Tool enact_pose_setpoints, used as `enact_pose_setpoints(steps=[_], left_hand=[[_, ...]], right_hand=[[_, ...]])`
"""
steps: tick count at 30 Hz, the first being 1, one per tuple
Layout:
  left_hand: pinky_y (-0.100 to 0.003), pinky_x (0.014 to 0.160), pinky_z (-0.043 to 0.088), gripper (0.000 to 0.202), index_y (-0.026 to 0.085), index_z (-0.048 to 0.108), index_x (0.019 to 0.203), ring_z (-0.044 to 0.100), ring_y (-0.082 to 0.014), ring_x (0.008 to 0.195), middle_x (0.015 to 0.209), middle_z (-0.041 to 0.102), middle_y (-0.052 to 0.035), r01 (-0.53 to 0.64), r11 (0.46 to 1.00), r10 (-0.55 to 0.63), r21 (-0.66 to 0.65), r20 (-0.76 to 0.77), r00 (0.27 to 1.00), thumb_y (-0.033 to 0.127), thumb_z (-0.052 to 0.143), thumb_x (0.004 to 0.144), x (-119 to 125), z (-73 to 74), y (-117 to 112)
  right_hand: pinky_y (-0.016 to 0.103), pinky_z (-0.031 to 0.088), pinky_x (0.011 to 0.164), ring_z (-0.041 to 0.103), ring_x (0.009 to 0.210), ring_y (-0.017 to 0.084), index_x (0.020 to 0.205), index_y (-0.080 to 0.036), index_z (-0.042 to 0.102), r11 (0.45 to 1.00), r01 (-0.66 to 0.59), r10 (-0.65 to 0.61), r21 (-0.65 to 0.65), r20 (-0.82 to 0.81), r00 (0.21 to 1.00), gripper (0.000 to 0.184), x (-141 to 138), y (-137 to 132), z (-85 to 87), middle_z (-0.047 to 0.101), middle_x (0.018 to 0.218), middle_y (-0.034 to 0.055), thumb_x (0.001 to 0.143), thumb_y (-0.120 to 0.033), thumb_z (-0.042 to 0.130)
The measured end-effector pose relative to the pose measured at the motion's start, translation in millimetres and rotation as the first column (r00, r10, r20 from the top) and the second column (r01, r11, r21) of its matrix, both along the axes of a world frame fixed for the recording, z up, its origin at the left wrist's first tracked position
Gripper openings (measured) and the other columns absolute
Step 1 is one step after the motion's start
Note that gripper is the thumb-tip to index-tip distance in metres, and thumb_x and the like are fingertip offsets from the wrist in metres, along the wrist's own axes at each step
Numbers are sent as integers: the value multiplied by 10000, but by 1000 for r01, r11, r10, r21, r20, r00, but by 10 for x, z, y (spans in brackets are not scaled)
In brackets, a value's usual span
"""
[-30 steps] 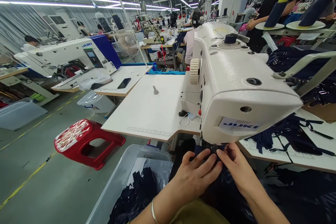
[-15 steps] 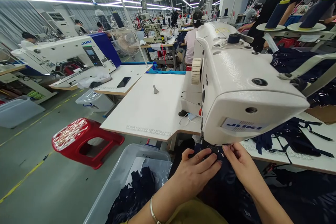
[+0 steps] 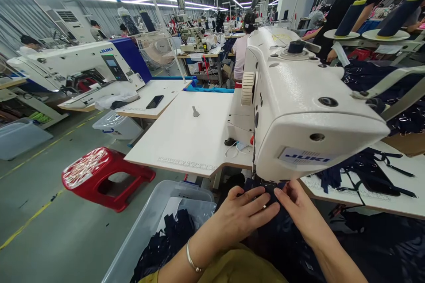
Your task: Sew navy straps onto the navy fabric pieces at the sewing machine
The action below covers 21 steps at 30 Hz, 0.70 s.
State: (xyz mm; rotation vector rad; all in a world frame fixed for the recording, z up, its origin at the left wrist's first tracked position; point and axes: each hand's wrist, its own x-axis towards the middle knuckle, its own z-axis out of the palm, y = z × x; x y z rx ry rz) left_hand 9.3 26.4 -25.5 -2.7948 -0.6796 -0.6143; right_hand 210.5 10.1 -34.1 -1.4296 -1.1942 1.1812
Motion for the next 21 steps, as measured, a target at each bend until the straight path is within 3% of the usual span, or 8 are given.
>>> enact_pose_setpoints(steps=[6, 10, 16, 21], left_hand=[[-320, 917, 312, 360, 293, 497, 1329, 316, -162, 1359, 1399, 495, 69, 15, 998, -13, 69, -28, 1000, 224, 454, 978, -28, -59, 31], [-311, 929, 315, 346, 298, 516, 1311, 363, -147, 1331, 1339, 556, 57, 9, 999, -10, 46, 23, 1000, 231, 473, 974, -9, -51, 29], [-312, 921, 336, 329, 275, 543, 1283, 466, -186, 1248, 1236, 612, -5, -147, 989, 145, 30, 54, 988, 307, 511, 957, 139, -41, -63], [-332, 904, 320, 344, 222, 548, 1281, 460, -197, 1236, 1274, 589, -29, -274, 960, 268, 52, 95, 959, 356, 452, 978, 261, -88, -104]], right_hand=[[252, 455, 695, 468, 734, 150, 933, -235, 495, 996, 83, -83, 21, -16, 996, 289, -92, -32, 2, 477, 775, -32, 834, -496, 567], [262, 477, 695, 526, 727, 157, 838, -234, 513, 987, 129, -133, 95, 36, 991, 246, -26, 19, -39, 513, 735, -27, 861, -478, 535], [389, 497, 848, 634, 979, 270, 948, -193, 645, 975, 81, -134, 207, 258, 957, 246, 141, 333, -58, 710, 944, 87, 814, -359, 523], [446, 492, 891, 633, 1034, 320, 849, -207, 708, 927, -6, -181, 375, 460, 870, 245, 154, 564, -109, 745, 904, 96, 775, -320, 503]])
